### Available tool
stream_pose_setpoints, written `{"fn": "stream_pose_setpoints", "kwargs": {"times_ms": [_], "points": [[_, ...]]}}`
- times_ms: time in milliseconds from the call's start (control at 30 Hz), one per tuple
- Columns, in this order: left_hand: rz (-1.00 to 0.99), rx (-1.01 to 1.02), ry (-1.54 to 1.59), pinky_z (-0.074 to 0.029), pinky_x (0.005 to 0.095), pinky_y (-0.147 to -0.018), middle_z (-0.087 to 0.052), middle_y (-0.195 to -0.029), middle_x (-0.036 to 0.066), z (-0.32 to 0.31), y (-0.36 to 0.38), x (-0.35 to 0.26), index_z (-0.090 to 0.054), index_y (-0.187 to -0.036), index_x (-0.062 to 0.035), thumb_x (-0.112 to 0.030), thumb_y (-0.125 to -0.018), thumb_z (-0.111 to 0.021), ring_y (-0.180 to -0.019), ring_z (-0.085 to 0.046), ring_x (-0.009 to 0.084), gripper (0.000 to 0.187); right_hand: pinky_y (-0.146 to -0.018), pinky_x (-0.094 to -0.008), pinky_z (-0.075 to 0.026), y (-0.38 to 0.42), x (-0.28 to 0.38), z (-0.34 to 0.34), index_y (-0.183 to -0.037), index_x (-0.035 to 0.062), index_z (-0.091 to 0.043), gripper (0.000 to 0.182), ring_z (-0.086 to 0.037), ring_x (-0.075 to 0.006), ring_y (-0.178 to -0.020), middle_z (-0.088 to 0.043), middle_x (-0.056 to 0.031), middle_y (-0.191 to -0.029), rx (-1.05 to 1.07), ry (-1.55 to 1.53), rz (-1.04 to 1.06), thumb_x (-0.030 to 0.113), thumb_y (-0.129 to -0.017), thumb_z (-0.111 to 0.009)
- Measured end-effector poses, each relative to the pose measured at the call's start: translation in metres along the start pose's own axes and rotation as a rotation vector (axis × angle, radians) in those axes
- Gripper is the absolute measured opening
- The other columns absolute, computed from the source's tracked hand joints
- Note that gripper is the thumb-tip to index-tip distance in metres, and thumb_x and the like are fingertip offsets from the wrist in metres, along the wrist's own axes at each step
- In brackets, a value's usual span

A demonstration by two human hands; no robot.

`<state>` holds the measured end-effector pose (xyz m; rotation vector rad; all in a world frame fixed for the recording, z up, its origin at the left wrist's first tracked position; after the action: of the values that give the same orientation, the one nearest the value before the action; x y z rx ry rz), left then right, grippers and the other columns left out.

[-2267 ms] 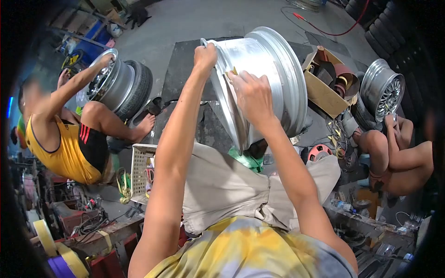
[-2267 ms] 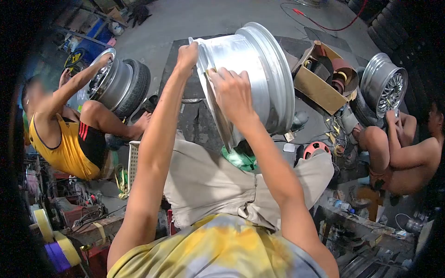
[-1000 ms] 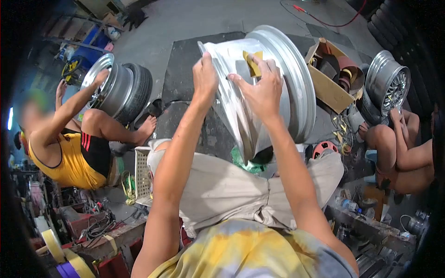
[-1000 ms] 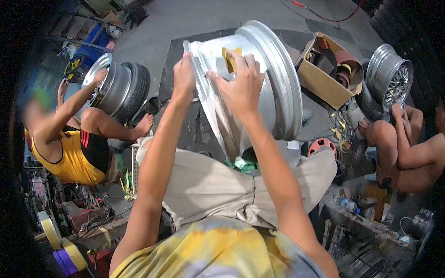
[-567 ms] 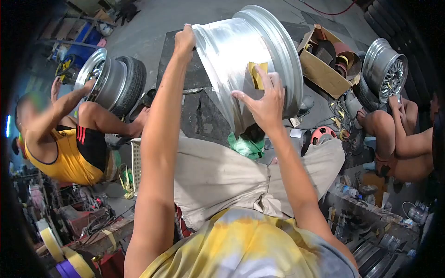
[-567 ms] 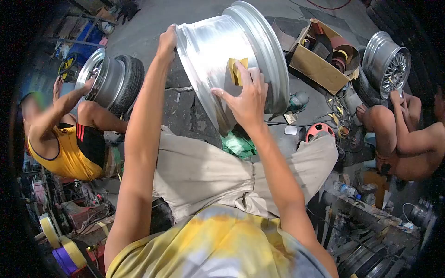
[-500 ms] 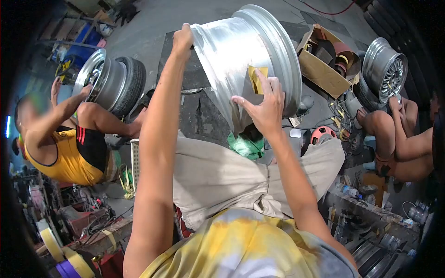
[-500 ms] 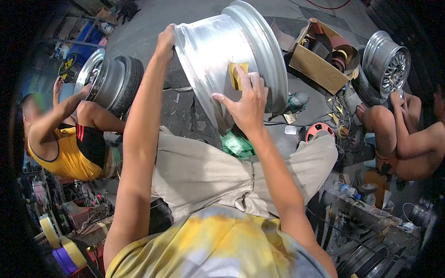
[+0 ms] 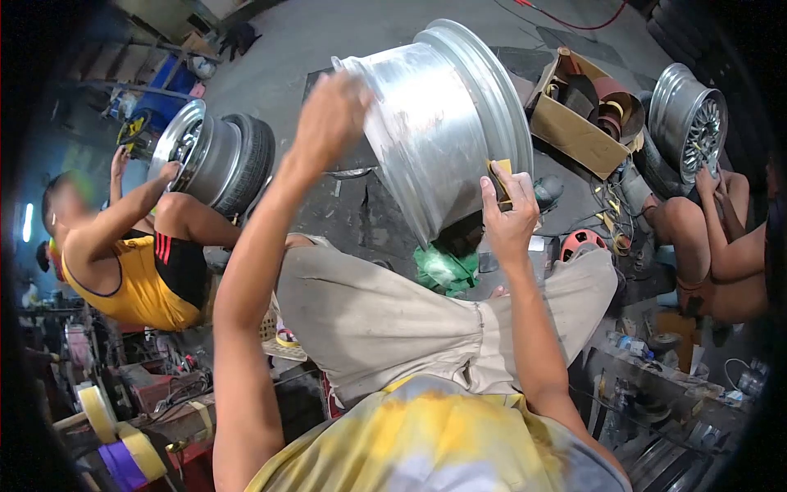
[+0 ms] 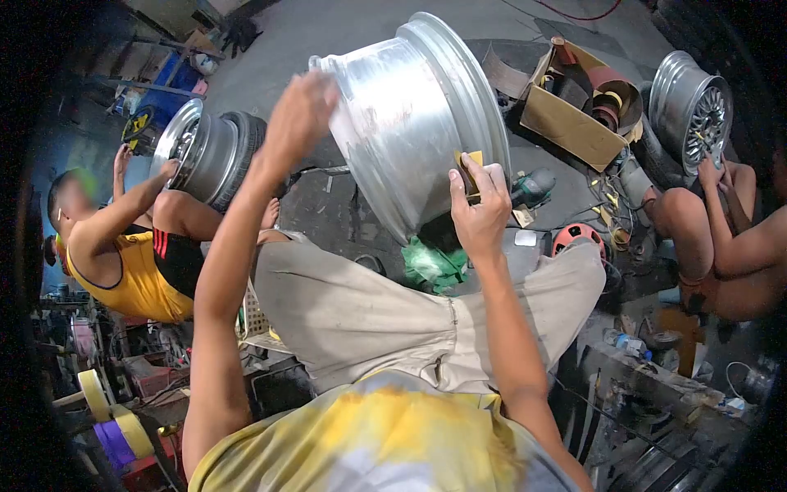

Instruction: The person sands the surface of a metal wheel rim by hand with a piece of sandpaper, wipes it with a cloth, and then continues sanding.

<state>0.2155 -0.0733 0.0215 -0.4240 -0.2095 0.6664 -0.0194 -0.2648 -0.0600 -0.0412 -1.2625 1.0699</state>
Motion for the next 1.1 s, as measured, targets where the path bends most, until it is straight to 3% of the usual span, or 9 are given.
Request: {"fn": "stream_pose_setpoints", "kwargs": {"times_ms": [67, 100, 200, 300, 333, 400, 567, 667, 1100], "points": [[-0.313, 0.103, -0.223, -0.029, 0.0503, -0.124, -0.049, -0.152, 0.028, 0.01, 0.054, -0.068, -0.062, -0.134, 0.0041, -0.034, -0.104, -0.055, -0.147, -0.041, 0.0397, 0.049, -0.073, -0.0401, -0.05, 0.003, -0.004, -0.004, -0.118, -0.0016, -0.073, 0.029, -0.062, -0.0281, -0.079, -0.06, -0.0125, -0.09, 0.015, -0.053, -0.03, 0.012, -0.093, -0.074], [-0.273, 0.213, -0.13, -0.022, 0.0491, -0.128, -0.041, -0.16, 0.023, 0.002, 0.082, -0.083, -0.042, -0.151, 0.0071, -0.04, -0.107, -0.049, -0.152, -0.035, 0.0343, 0.065, -0.073, -0.0401, -0.05, 0.004, -0.004, -0.006, -0.118, -0.0016, -0.073, 0.029, -0.062, -0.0281, -0.079, -0.06, -0.0125, -0.09, 0.009, -0.059, -0.028, 0.012, -0.093, -0.074], [-0.489, 0.45, 0.09, -0.02, 0.051, -0.129, -0.042, -0.162, 0.012, -0.003, 0.137, -0.128, -0.055, -0.146, -0.0043, -0.039, -0.106, -0.053, -0.151, -0.037, 0.0281, 0.053, -0.073, -0.0404, -0.05, 0.005, 0.005, -0.016, -0.119, -0.0003, -0.074, 0.028, -0.062, -0.0289, -0.079, -0.06, -0.0127, -0.09, 0.039, -0.051, 0.027, 0.013, -0.094, -0.072], [-0.504, 0.223, -0.102, -0.021, 0.0567, -0.127, -0.046, -0.159, 0.011, 0.013, 0.082, -0.085, -0.058, -0.144, -0.015, -0.032, -0.104, -0.054, -0.15, -0.039, 0.0304, 0.043, -0.075, -0.042, -0.049, 0.004, 0.024, -0.033, -0.12, 0.0033, -0.075, 0.027, -0.06, -0.0298, -0.081, -0.055, -0.0122, -0.086, 0.161, -0.049, 0.083, 0.013, -0.096, -0.069], [-0.38, 0.239, -0.23, -0.023, 0.0615, -0.124, -0.052, -0.154, 0.013, 0.005, 0.054, -0.052, -0.062, -0.139, -0.0132, -0.03, -0.103, -0.056, -0.147, -0.042, 0.0357, 0.041, -0.075, -0.042, -0.049, 0.002, 0.031, -0.036, -0.12, 0.0033, -0.075, 0.027, -0.06, -0.0298, -0.081, -0.055, -0.0122, -0.086, 0.163, -0.044, 0.087, 0.013, -0.096, -0.069], [0.003, -0.09, -0.119, -0.035, 0.0625, -0.117, -0.06, -0.143, 0.022, 0.018, -0.003, 0.019, -0.068, -0.13, -0.0076, -0.03, -0.106, -0.052, -0.141, -0.048, 0.0446, 0.036, -0.075, -0.0429, -0.048, -0.003, 0.051, -0.051, -0.122, 0.0052, -0.075, 0.029, -0.058, -0.0308, -0.081, -0.054, -0.0123, -0.089, 0.202, 0.014, 0.209, 0.012, -0.095, -0.069], [0.998, 0.242, 0.832, -0.052, 0.0477, -0.096, -0.069, -0.126, 0.028, -0.074, -0.046, 0.122, -0.065, -0.126, 0.0128, -0.04, -0.103, -0.052, -0.115, -0.069, 0.0387, 0.059, -0.076, -0.0455, -0.049, -0.038, 0.087, -0.088, -0.123, 0.0096, -0.075, 0.029, -0.061, -0.0332, -0.084, -0.057, -0.0141, -0.09, 0.121, 0.068, 0.405, 0.015, -0.095, -0.069], [1.141, -0.077, 0.901, -0.047, 0.0465, -0.109, -0.06, -0.138, 0.034, -0.132, -0.044, 0.127, -0.061, -0.129, 0.0152, -0.044, -0.099, -0.051, -0.13, -0.059, 0.0444, 0.067, -0.078, -0.0449, -0.049, -0.043, 0.094, -0.101, -0.124, 0.0062, -0.073, 0.031, -0.062, -0.0327, -0.086, -0.06, -0.0137, -0.092, 0.164, 0.136, 0.485, 0.015, -0.095, -0.068], [1.194, -0.071, 0.894, -0.048, 0.0448, -0.108, -0.062, -0.134, 0.035, -0.091, -0.036, 0.096, -0.061, -0.129, 0.0161, -0.028, -0.094, -0.051, -0.127, -0.062, 0.0446, 0.057, -0.082, -0.0422, -0.051, -0.048, 0.105, -0.12, -0.121, -0.0015, -0.067, 0.033, -0.064, -0.0302, -0.09, -0.063, -0.0133, -0.096, 0.245, 0.294, 0.51, 0.006, -0.09, -0.059]]}}
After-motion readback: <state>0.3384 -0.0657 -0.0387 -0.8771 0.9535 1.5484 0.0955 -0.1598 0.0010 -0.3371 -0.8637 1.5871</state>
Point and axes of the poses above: each hand's wrist, its own y-axis away from the middle knuckle, its own z-axis out of the back of the hand, x = y × z, the point moved 8 cm from there along -y, towards the middle knuckle
